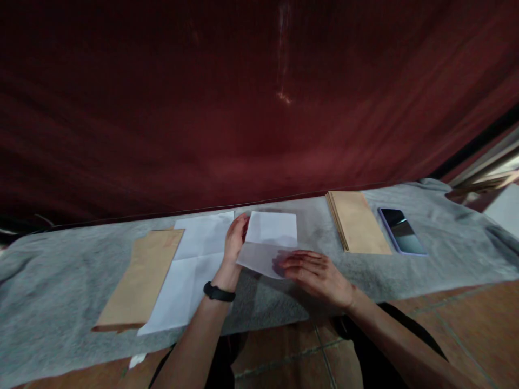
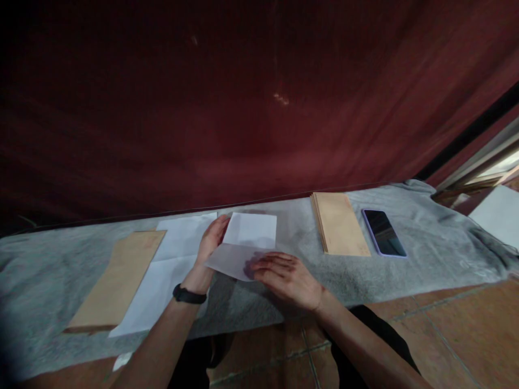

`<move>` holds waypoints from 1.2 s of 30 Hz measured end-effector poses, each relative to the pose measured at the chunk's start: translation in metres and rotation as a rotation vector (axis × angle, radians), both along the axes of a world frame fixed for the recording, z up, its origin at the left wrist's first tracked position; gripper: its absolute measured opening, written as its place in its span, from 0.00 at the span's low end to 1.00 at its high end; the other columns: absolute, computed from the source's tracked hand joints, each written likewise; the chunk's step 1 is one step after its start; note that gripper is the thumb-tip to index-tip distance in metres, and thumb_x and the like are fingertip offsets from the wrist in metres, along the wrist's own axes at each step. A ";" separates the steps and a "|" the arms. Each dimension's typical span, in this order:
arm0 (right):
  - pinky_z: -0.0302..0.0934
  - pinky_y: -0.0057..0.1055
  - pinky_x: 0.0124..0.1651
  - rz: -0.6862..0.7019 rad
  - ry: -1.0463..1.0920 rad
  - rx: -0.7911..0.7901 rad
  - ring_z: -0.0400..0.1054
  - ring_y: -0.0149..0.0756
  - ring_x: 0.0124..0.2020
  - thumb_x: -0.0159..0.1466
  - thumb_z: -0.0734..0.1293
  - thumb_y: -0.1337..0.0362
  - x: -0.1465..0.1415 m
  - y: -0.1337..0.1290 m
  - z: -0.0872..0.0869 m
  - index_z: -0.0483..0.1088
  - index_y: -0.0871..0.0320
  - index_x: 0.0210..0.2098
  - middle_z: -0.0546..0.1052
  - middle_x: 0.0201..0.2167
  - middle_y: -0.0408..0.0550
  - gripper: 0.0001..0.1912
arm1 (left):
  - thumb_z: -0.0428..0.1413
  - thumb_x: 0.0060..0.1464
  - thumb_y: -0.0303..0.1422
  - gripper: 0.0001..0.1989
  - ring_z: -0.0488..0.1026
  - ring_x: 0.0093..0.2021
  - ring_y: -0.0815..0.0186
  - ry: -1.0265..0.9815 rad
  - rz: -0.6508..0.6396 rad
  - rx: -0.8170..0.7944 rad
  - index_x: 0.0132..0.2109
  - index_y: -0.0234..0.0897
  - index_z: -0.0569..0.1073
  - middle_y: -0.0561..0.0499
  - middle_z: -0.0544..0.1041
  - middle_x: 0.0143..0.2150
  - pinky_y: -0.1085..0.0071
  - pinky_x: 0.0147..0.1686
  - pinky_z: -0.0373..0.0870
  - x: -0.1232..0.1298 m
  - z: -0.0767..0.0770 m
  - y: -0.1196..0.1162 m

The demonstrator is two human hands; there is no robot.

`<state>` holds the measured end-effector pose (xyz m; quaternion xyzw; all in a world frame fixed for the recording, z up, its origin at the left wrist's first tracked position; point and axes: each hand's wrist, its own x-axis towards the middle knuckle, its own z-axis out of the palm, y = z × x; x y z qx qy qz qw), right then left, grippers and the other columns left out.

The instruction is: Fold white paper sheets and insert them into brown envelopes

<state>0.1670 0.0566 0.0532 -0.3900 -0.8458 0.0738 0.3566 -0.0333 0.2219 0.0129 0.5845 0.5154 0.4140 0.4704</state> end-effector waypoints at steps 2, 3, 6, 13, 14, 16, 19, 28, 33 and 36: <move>0.67 0.38 0.61 0.013 -0.068 -0.112 0.75 0.36 0.54 0.72 0.62 0.67 -0.001 -0.001 -0.006 0.74 0.51 0.53 0.81 0.52 0.48 0.13 | 0.49 0.64 0.45 0.27 0.77 0.56 0.57 -0.056 0.000 -0.027 0.62 0.31 0.71 0.40 0.80 0.56 0.60 0.57 0.72 -0.008 0.007 0.005; 0.67 0.39 0.60 0.011 -0.084 -0.152 0.75 0.37 0.53 0.72 0.63 0.67 -0.001 -0.001 -0.008 0.74 0.52 0.52 0.81 0.52 0.49 0.12 | 0.53 0.62 0.44 0.26 0.76 0.58 0.56 -0.052 -0.022 -0.024 0.60 0.32 0.72 0.40 0.79 0.57 0.60 0.59 0.70 -0.011 0.010 0.007; 0.68 0.38 0.57 -0.004 -0.109 -0.229 0.77 0.39 0.49 0.71 0.64 0.67 -0.001 -0.003 -0.011 0.75 0.53 0.49 0.82 0.48 0.51 0.10 | 0.55 0.60 0.42 0.25 0.70 0.64 0.56 0.116 -0.192 0.040 0.60 0.35 0.74 0.42 0.75 0.62 0.59 0.65 0.64 -0.013 0.018 0.002; 0.66 0.34 0.55 0.044 -0.147 -0.383 0.75 0.39 0.49 0.67 0.69 0.65 0.001 -0.005 -0.016 0.76 0.54 0.47 0.81 0.46 0.50 0.09 | 0.44 0.70 0.41 0.25 0.45 0.76 0.62 0.656 -0.755 0.439 0.71 0.45 0.61 0.51 0.57 0.75 0.54 0.74 0.43 0.028 -0.001 -0.055; 0.66 0.34 0.56 0.057 -0.154 -0.389 0.75 0.40 0.51 0.66 0.70 0.65 0.002 -0.005 -0.018 0.76 0.55 0.48 0.81 0.46 0.51 0.11 | 0.43 0.71 0.41 0.25 0.44 0.77 0.62 0.706 -0.802 0.494 0.71 0.46 0.61 0.52 0.56 0.75 0.53 0.74 0.42 0.033 -0.007 -0.061; 0.65 0.36 0.58 0.080 -0.173 -0.396 0.73 0.40 0.53 0.66 0.70 0.65 0.004 -0.004 -0.024 0.76 0.55 0.50 0.81 0.49 0.51 0.13 | 0.40 0.72 0.41 0.24 0.45 0.76 0.61 0.789 -0.819 0.564 0.71 0.46 0.61 0.52 0.55 0.76 0.52 0.74 0.42 0.036 -0.016 -0.067; 0.62 0.36 0.61 0.094 -0.195 -0.401 0.72 0.38 0.56 0.67 0.68 0.68 0.009 -0.003 -0.030 0.77 0.54 0.50 0.80 0.53 0.50 0.13 | 0.41 0.72 0.42 0.26 0.46 0.76 0.59 0.912 -0.699 0.592 0.71 0.43 0.60 0.50 0.55 0.76 0.52 0.74 0.44 0.029 -0.023 -0.059; 0.65 0.34 0.55 -0.023 -0.073 -0.612 0.75 0.39 0.50 0.71 0.63 0.65 0.027 0.002 -0.015 0.79 0.49 0.50 0.82 0.49 0.45 0.14 | 0.49 0.66 0.34 0.23 0.60 0.72 0.55 0.949 -0.432 0.343 0.66 0.34 0.69 0.40 0.66 0.70 0.52 0.72 0.50 -0.006 -0.002 -0.035; 0.65 0.33 0.49 -0.192 0.040 -0.854 0.76 0.42 0.43 0.68 0.65 0.60 0.040 0.006 -0.006 0.80 0.50 0.44 0.83 0.40 0.45 0.11 | 0.55 0.62 0.45 0.26 0.73 0.61 0.54 0.391 -0.638 -0.003 0.64 0.42 0.72 0.45 0.73 0.65 0.57 0.58 0.72 -0.040 0.034 -0.048; 0.64 0.31 0.44 -0.222 0.089 -0.885 0.75 0.42 0.40 0.68 0.64 0.58 0.042 0.010 -0.012 0.79 0.53 0.44 0.83 0.37 0.45 0.12 | 0.63 0.54 0.46 0.31 0.74 0.59 0.52 0.189 -0.833 -0.196 0.64 0.45 0.73 0.47 0.74 0.64 0.59 0.53 0.74 -0.056 0.052 -0.054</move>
